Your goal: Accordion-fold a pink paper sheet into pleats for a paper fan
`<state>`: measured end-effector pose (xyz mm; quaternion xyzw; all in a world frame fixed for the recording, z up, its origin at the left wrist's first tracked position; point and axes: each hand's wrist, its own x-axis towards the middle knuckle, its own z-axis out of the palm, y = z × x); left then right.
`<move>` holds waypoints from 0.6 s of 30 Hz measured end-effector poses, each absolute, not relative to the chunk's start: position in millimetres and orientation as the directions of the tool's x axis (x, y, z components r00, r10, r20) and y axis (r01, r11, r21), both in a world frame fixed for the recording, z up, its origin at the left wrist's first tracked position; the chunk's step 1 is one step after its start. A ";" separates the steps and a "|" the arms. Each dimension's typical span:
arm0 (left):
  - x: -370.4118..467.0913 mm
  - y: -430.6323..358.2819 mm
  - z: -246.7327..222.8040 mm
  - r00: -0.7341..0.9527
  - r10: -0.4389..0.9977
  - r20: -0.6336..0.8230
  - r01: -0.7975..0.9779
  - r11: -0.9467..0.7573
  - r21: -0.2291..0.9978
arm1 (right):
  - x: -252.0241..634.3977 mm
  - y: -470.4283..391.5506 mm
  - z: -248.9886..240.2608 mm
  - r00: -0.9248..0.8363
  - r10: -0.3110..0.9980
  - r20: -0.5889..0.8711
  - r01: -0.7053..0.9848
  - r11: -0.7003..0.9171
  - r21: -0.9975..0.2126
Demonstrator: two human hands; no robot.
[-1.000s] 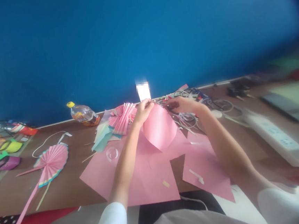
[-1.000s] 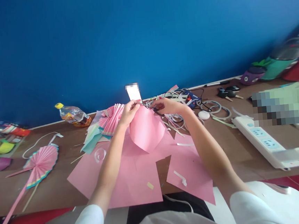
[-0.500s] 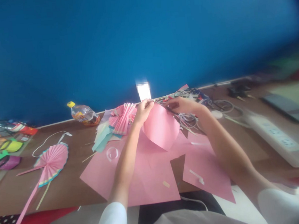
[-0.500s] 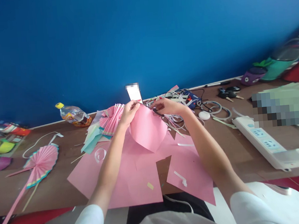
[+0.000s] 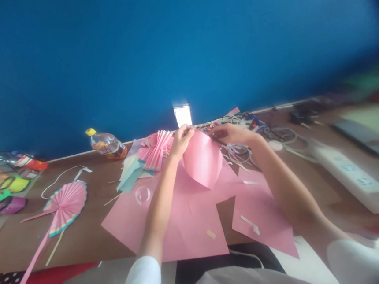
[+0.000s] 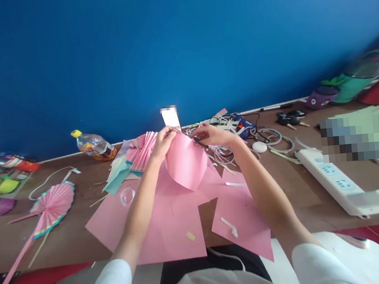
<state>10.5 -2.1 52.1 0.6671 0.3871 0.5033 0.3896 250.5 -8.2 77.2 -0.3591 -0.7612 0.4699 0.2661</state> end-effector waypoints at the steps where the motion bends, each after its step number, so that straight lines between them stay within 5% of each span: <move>1: 10.4 -2.5 52.9 0.189 0.905 0.382 0.116 -0.407 0.906 | 250.9 -8.6 78.1 -0.605 0.793 0.074 0.287 0.304 -0.908; 18: 9.7 -4.2 54.9 0.157 0.900 0.406 0.114 -0.425 0.898 | 254.8 -11.0 82.4 -0.594 0.799 0.093 0.358 0.366 -0.859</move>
